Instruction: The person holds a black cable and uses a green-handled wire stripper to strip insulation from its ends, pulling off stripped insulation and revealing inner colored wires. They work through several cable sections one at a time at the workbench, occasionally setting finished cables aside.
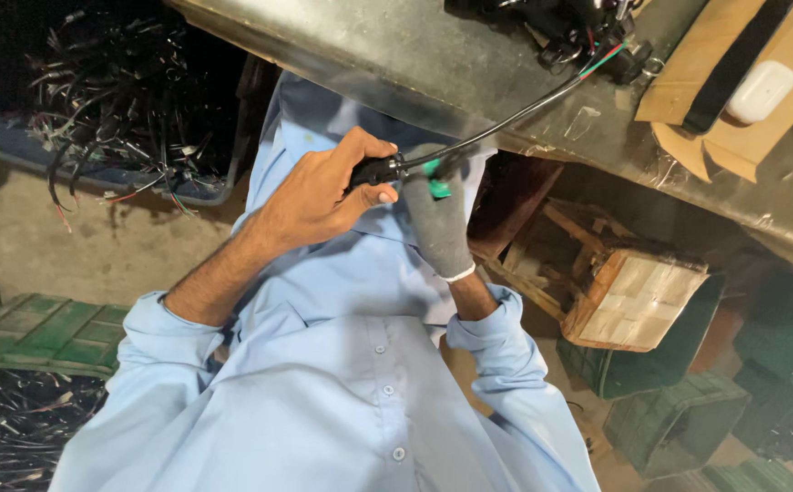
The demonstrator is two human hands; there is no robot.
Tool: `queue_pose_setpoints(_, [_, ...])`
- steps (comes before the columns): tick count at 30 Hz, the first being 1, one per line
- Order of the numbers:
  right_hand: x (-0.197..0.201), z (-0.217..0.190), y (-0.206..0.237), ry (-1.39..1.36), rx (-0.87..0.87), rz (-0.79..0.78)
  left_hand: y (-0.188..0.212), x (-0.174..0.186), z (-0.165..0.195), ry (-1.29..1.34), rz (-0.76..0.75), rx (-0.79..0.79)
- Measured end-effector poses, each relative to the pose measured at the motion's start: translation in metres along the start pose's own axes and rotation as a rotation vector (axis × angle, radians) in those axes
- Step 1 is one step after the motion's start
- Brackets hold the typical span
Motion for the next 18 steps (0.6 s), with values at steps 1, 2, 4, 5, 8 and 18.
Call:
queue_pose_setpoints(1, [-0.002,0.0,0.0,0.071,-0.016,-0.036,0.001,0.0,0.0,0.039,-0.012,0.009])
queue_pose_setpoints(2, [-0.003,0.0,0.001,0.14,-0.032,-0.064,0.002,-0.001,0.0,0.08,-0.032,0.015])
queue_pose_setpoints(4, [-0.003,-0.01,0.001,0.282,0.263,-0.132,0.005,-0.002,0.002,0.169,-0.036,-0.048])
queue_pose_setpoints(5, [-0.002,-0.015,0.001,0.353,0.409,-0.169,0.006,-0.003,0.004,0.215,-0.038,-0.078])
queue_pose_setpoints(8, [0.009,-0.026,-0.01,0.513,0.466,-0.187,0.01,-0.003,0.005,0.282,-0.053,0.001])
queue_pose_setpoints(18, [0.023,-0.045,-0.025,0.762,0.491,-0.287,0.012,-0.011,-0.005,0.38,-0.011,0.034])
Point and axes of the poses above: each hand's wrist, its own y-axis away from the middle knuckle, its own x-axis out of the back of the hand, z = x × y, the point moved 2 cm from there along -y, towards the middle knuckle, and after that the axes turned 3 degrees about -x, right-handed, at the moved point
